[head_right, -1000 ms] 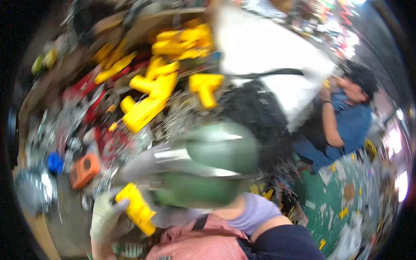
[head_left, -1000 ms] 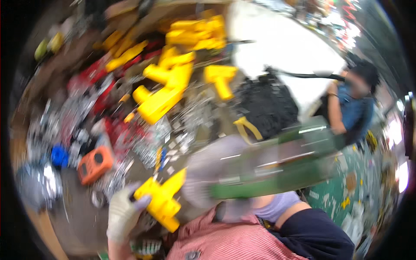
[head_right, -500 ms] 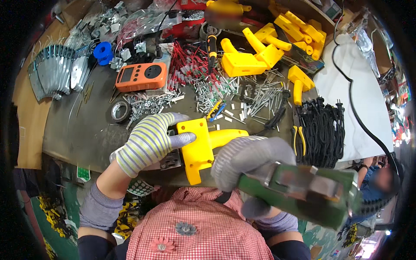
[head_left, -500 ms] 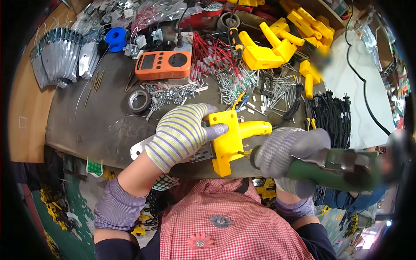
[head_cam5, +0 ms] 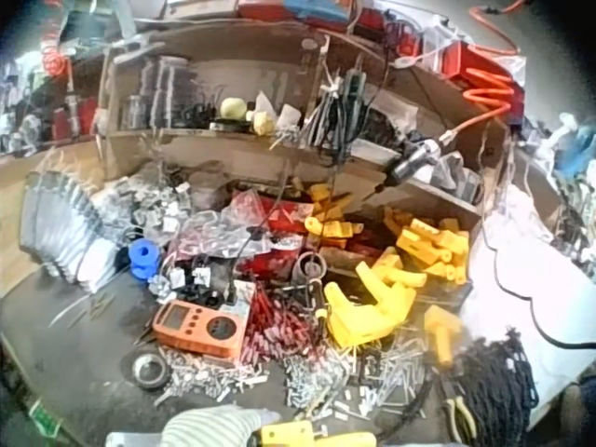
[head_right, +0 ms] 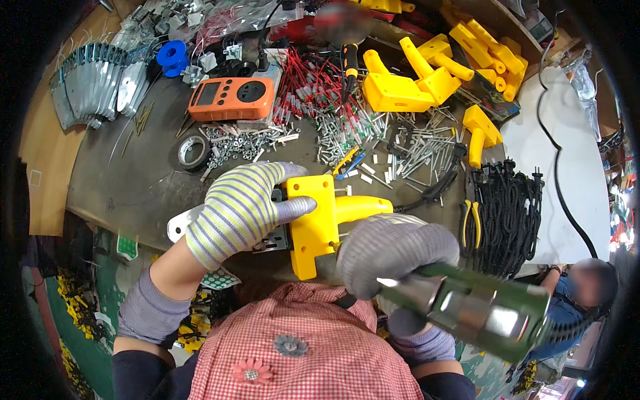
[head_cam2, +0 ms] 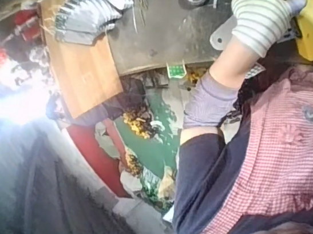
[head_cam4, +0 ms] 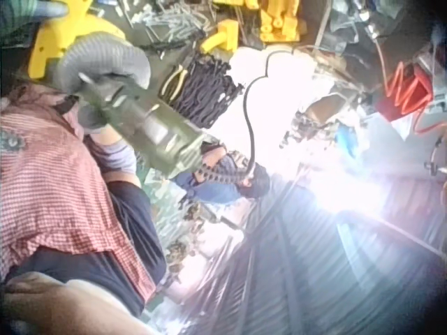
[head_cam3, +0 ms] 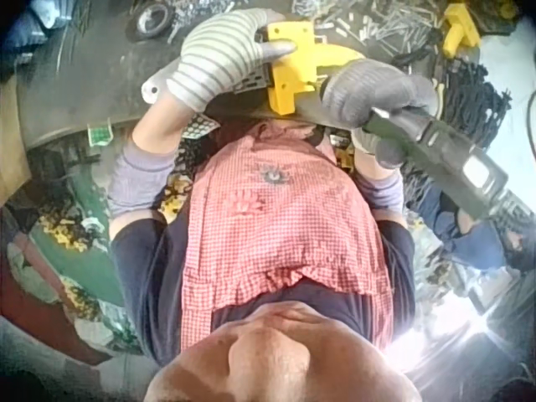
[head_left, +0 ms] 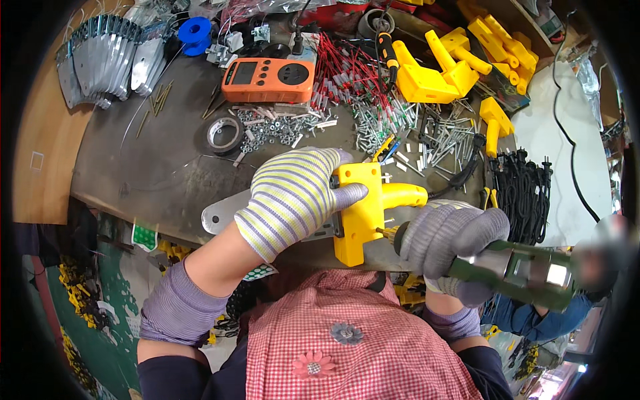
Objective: Assemble yellow plastic housings with internal components using an electric screwdriver.
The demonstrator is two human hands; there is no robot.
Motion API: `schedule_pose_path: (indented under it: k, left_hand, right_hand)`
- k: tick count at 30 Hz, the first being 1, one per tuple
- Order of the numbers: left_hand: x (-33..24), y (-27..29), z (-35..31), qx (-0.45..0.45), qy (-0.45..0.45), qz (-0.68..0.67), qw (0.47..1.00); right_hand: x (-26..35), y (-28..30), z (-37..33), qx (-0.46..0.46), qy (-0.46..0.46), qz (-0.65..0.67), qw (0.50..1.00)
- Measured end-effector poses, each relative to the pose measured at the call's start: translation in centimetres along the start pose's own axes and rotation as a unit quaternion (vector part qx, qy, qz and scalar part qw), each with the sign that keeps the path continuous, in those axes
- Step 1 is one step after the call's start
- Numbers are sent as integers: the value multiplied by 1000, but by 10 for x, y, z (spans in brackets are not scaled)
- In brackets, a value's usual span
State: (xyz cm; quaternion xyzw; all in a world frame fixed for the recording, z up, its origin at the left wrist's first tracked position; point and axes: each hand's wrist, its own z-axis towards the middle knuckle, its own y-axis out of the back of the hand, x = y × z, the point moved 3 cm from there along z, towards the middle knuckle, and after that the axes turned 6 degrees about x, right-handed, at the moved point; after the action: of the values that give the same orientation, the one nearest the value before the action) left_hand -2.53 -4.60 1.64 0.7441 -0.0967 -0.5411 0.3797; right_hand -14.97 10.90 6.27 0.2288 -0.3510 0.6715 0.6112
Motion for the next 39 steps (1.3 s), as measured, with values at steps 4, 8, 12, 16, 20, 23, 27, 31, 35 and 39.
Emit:
schedule_pose_path:
  k: [4,8,12,16,20,23,27,31,35,39]
  left_hand:
    - [3,2,0,44,22,-12,999]
    - [-2,-1,-4,32,16,-13,999]
    - [3,-2,-7,46,26,-2,999]
    - [-11,-1,-2,64,15,-15,998]
    - [1,-2,-7,56,45,-7,997]
    - [1,-2,-6,52,36,2,998]
    - [0,-2,-8,68,13,-31,997]
    - [-2,-20,-32,36,-80,-24,996]
    - [-12,-22,-46,62,-35,-45,996]
    - [-20,-22,-37,87,-28,-66,994]
  right_hand:
    - [-3,-7,11,29,-43,-43,998]
    - [1,-10,25,165,0,30,986]
    - [-13,-14,34,266,-11,104,958]
    - [-6,-20,32,256,-38,95,961]
    - [-19,-23,25,209,-34,84,974]
    - [-14,-25,16,163,-27,53,985]
    - [2,-23,-7,25,-33,7,999]
    - [26,-1,-4,146,-251,-80,953]
    - [20,-22,28,118,-114,-42,986]
    - [14,-11,48,169,-44,-8,985]
